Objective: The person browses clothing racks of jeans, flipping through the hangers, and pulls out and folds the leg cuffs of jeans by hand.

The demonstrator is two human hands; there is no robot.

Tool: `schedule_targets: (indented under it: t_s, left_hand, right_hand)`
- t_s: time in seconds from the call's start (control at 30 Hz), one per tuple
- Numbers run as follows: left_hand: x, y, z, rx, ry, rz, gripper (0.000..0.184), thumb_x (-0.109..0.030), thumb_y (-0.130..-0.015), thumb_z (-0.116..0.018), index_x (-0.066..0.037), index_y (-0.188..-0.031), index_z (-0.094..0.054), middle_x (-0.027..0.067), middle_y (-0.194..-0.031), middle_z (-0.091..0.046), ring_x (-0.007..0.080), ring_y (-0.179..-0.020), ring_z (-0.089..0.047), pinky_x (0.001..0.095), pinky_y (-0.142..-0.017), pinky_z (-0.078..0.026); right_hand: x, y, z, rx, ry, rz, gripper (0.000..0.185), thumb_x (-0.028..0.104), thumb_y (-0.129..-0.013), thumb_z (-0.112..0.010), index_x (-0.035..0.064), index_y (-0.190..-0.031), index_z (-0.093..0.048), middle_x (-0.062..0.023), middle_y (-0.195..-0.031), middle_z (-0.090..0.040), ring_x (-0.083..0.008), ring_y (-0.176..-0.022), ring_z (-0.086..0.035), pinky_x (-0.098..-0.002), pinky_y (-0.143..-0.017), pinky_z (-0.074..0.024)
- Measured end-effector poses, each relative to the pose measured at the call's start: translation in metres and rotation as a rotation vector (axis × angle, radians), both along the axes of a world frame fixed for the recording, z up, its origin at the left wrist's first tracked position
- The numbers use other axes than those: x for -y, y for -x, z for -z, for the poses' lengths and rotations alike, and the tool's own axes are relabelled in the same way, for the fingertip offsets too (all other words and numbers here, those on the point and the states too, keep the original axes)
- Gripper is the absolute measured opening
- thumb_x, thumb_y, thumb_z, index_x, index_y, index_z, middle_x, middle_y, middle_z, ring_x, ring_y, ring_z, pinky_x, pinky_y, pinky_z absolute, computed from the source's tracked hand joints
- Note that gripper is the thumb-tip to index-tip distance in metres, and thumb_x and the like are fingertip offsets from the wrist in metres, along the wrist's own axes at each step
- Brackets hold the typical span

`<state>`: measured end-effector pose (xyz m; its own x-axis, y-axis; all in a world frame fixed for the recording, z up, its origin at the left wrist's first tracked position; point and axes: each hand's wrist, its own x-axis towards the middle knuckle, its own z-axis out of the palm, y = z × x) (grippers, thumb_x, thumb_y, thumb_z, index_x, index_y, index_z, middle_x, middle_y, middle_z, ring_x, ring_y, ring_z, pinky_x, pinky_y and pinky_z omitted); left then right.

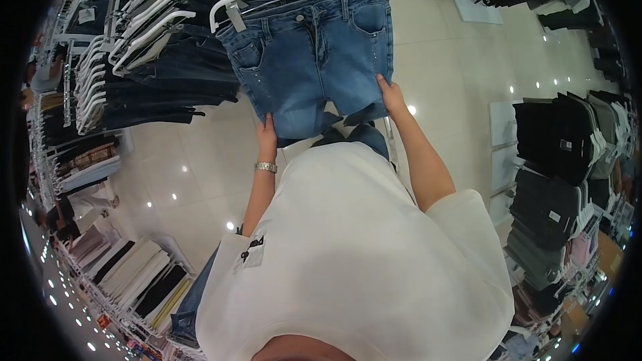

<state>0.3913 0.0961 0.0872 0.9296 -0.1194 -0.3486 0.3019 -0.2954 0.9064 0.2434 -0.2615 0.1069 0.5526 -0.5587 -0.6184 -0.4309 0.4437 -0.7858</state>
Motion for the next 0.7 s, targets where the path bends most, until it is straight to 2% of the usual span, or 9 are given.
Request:
schedule_targets:
  t_s: [0.2, 0.3, 0.4, 0.47, 0.6, 0.7]
  left_hand:
    - [-0.013, 0.014, -0.027, 0.124, -0.159, 0.103, 0.046, -0.035, -0.105, -0.047, 0.007, -0.111, -0.064, 0.0162, -0.097, -0.071, 0.0250, -0.087, -0.066, 0.0376, -0.082, -0.049]
    - [-0.008, 0.035, -0.041, 0.192, -0.182, 0.075, 0.046, -0.036, -0.105, -0.048, 0.007, -0.106, -0.064, 0.0149, -0.092, -0.070, 0.0229, -0.082, -0.064, 0.0368, -0.079, -0.049]
    - [-0.004, 0.054, -0.055, 0.205, -0.172, 0.054, 0.048, -0.037, -0.105, -0.048, 0.008, -0.106, -0.064, 0.0156, -0.092, -0.070, 0.0227, -0.081, -0.064, 0.0361, -0.078, -0.050]
    - [-0.013, 0.063, -0.055, 0.219, -0.199, 0.068, 0.049, -0.037, -0.105, -0.048, 0.008, -0.107, -0.064, 0.0153, -0.093, -0.071, 0.0226, -0.083, -0.065, 0.0358, -0.079, -0.050]
    - [-0.026, 0.076, -0.063, 0.283, -0.160, 0.017, 0.048, -0.037, -0.105, -0.048, 0.008, -0.103, -0.064, 0.0126, -0.089, -0.069, 0.0210, -0.079, -0.063, 0.0356, -0.076, -0.049]
    - [-0.033, 0.087, -0.075, 0.278, -0.162, -0.023, 0.047, -0.038, -0.105, -0.049, 0.007, -0.100, -0.064, 0.0105, -0.086, -0.069, 0.0197, -0.076, -0.061, 0.0359, -0.073, -0.049]
  right_hand:
    - [-0.008, 0.031, -0.029, -0.008, -0.030, -0.090, 0.079, 0.053, -0.092, -0.066, -0.0148, -0.130, -0.053, -0.0217, -0.121, -0.065, -0.0261, -0.111, -0.064, -0.0322, -0.097, -0.0477]
    - [-0.020, 0.052, -0.066, 0.109, -0.117, -0.233, 0.088, 0.054, -0.087, -0.071, -0.0142, -0.137, -0.047, -0.0220, -0.130, -0.060, -0.0266, -0.120, -0.058, -0.0325, -0.102, -0.0448]
    - [-0.026, 0.074, -0.081, 0.097, -0.148, -0.399, 0.091, 0.050, -0.082, -0.076, -0.0129, -0.138, -0.045, -0.0210, -0.132, -0.058, -0.0266, -0.122, -0.056, -0.0326, -0.103, -0.0433]
    - [-0.030, 0.093, -0.050, 0.074, -0.177, -0.461, 0.088, 0.047, -0.080, -0.078, -0.0113, -0.137, -0.047, -0.0202, -0.129, -0.059, -0.0261, -0.119, -0.057, -0.0330, -0.102, -0.0432]
    - [-0.046, 0.119, -0.041, 0.029, -0.207, -0.530, 0.084, 0.043, -0.076, -0.080, -0.0110, -0.134, -0.051, -0.0194, -0.128, -0.060, -0.0266, -0.116, -0.058, -0.0348, -0.101, -0.0421]
    - [-0.054, 0.133, -0.002, -0.055, -0.229, -0.468, 0.087, 0.042, -0.076, -0.080, -0.0117, -0.136, -0.048, -0.0207, -0.130, -0.059, -0.0279, -0.118, -0.056, -0.0349, -0.102, -0.0412]
